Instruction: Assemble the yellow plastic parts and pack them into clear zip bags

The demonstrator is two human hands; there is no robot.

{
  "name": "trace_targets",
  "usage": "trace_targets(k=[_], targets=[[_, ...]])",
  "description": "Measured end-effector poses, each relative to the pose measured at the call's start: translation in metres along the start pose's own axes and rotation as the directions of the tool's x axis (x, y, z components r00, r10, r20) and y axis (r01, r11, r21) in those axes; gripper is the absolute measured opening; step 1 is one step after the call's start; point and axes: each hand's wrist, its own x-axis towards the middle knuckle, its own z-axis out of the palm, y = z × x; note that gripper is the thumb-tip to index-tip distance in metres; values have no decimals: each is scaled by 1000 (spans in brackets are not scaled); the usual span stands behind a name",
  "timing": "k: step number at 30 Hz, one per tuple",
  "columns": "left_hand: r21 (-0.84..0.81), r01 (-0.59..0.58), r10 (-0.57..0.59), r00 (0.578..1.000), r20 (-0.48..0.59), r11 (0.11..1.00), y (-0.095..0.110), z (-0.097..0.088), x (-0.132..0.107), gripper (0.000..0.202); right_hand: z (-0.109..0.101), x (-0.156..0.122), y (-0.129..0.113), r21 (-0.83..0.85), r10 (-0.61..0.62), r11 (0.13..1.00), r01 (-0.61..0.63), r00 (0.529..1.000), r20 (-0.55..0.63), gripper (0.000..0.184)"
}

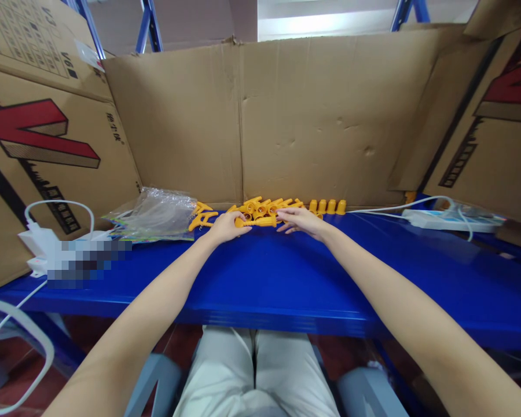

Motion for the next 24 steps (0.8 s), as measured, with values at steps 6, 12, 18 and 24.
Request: trace_targets(k=[6, 12, 18, 24], targets=[[-4, 2, -2, 1000, 10, 1000, 2, -1, 0, 33, 7, 1, 4, -60, -55, 997, 57, 998, 37, 44], [-6, 1, -1, 1000, 15, 1000, 4, -2, -1, 33, 7, 5, 7, -46, -61, 997, 62, 998, 20, 40], [-46, 8, -7, 1000, 19, 999, 3, -1, -2, 34, 8, 4, 6, 8, -56, 998, 56, 998, -3, 37], [-39, 1, -1, 1000, 8, 999, 2, 1, -1, 34, 9, 4, 7, 65, -62, 996, 63, 998, -14, 29]])
